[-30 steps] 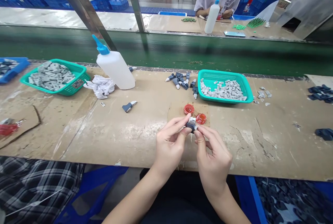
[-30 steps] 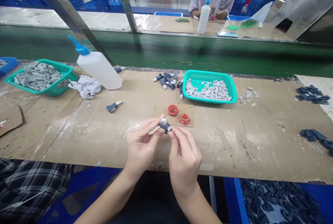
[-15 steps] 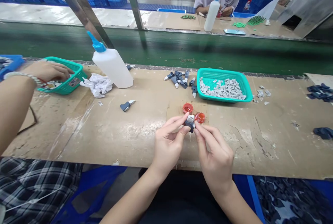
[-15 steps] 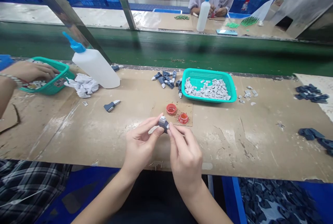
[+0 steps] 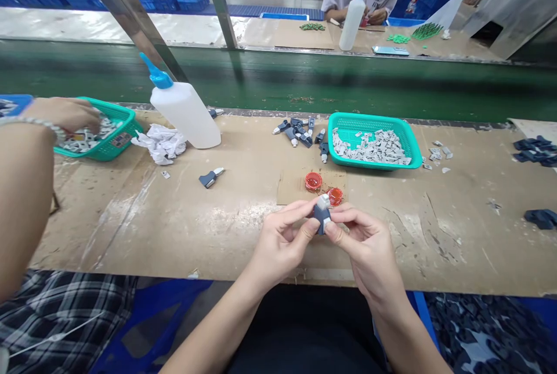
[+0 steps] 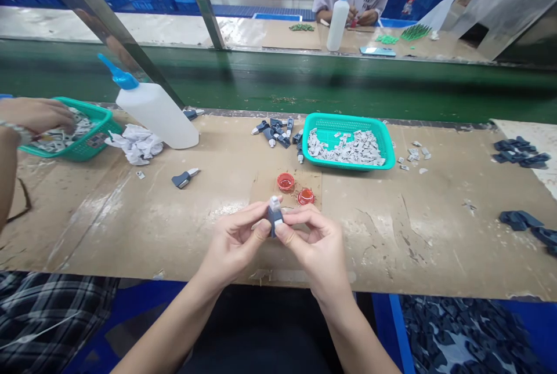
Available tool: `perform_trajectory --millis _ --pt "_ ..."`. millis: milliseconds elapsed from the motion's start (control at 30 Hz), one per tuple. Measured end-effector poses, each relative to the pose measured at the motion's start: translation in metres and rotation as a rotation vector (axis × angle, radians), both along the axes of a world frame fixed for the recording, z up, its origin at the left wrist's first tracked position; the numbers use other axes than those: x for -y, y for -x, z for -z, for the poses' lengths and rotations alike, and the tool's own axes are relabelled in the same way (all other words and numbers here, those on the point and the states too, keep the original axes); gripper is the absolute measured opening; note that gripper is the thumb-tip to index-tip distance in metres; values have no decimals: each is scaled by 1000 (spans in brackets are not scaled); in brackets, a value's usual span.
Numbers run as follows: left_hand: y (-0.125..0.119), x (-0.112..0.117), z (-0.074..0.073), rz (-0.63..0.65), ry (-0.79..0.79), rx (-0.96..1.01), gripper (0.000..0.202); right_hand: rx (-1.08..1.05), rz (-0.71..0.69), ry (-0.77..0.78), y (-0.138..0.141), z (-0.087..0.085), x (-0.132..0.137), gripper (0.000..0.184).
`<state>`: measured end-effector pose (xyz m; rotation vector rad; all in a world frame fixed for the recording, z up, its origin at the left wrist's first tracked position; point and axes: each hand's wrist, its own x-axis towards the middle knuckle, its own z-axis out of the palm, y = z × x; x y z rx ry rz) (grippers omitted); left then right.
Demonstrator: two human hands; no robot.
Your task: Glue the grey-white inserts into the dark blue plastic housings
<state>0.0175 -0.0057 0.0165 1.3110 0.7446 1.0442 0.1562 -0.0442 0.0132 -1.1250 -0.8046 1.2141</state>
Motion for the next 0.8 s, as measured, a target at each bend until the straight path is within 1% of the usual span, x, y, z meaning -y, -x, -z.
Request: perform_trajectory --millis 100,167,200,267,300,367,433,467,500,533,567,600,633,700,800 --pt "-3 -3 -2 84 122 101 39 11 44 2 5 -3 -3 9" --pt "-4 -5 -4 95 219 152 39 39 13 17 5 -6 -4 5" --pt "-4 -5 -4 88 264 171 38 69 -19 27 3 -8 -5 7" --pt "-3 -7 -2 67 329 191 36 177 -70 38 -8 -13 -9 19" --pt "0 -8 -1 45 344 194 34 255 -67 35 -17 -15 -13 22" --pt "7 -11 3 -44 341 198 30 448 25 4 -42 -17 -29 22" --pt "19 -16 7 -149 318 196 25 677 160 -43 -73 -17 -53 22" --pt "26 -19 10 -194 298 183 23 799 201 -57 -89 -16 -68 23" --pt "34 -22 12 -229 272 157 21 950 209 -54 -105 -14 -85 23" --pt "43 -25 15 -260 240 116 19 1115 193 -25 -119 -12 -102 23" --pt "53 -28 17 -289 199 62 17 1279 141 34 -132 -10 -119 24" --pt "63 -32 20 -319 150 -5 17 1404 62 93 -141 -7 -135 24" --pt "74 -35 22 -354 91 -90 17 1470 -3 134 -149 -5 -150 24" --pt "94 -43 28 -419 -43 -341 19 1518 -132 194 -156 0 -175 19" --pt "117 -58 35 -466 -285 -822 24 1541 -263 273 -155 6 -198 13"
